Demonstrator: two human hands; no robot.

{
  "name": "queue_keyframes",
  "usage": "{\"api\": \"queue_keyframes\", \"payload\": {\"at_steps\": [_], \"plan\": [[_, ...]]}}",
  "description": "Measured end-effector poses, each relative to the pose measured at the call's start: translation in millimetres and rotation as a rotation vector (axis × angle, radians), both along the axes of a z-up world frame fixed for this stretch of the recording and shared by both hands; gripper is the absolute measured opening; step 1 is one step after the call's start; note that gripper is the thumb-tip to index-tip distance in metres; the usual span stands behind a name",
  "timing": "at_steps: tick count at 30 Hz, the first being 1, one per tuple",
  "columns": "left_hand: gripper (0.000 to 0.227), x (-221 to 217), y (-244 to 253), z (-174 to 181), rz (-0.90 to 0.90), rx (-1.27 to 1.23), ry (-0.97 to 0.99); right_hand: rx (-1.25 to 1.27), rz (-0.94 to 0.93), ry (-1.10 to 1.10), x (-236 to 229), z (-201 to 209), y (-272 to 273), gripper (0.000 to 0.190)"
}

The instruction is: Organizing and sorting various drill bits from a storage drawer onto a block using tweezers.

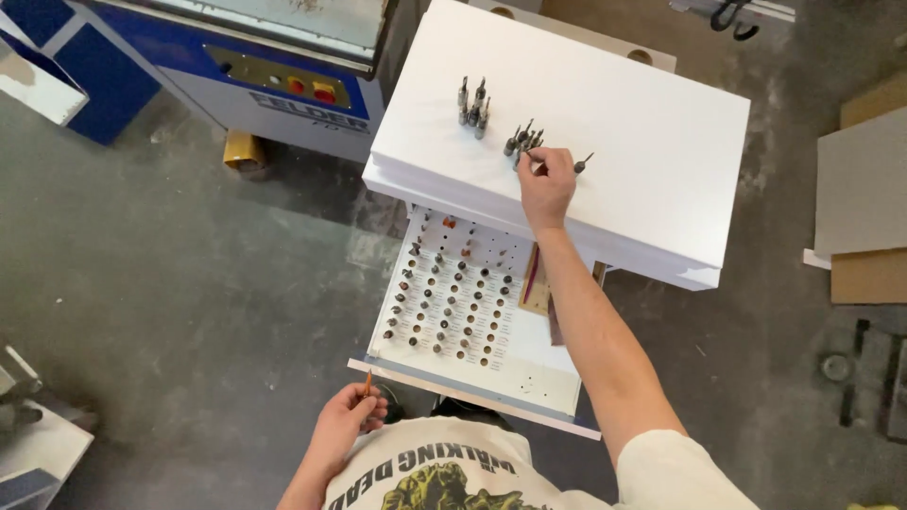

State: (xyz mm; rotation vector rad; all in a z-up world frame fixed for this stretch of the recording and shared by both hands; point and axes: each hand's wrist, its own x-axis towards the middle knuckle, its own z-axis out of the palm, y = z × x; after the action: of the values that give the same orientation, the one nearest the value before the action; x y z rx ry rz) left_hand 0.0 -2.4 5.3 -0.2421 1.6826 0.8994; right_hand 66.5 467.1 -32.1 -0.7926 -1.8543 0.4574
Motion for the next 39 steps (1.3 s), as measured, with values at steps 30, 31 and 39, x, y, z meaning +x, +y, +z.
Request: {"api": "queue_keyframes", "payload": {"at_steps": [30, 31, 39], "plan": [[0.023, -19.9, -28.3, 21.6, -0.437, 0.235, -0.18, -1.58, 0.346, -0.175, 73.7, 11.3, -378.0, 0.016], [0.023, -20.7, -31.1, 15.8, -0.445, 0.234, -0.183, -1.582, 0.338, -0.17, 72.2, 14.6, -382.6, 0.016], [0.032, -26.2, -39.8, -11.7, -0.493, 0.237, -0.18, -1.607, 0.365, -0.081, 78.6, 8.5, -389.9, 0.016]]}}
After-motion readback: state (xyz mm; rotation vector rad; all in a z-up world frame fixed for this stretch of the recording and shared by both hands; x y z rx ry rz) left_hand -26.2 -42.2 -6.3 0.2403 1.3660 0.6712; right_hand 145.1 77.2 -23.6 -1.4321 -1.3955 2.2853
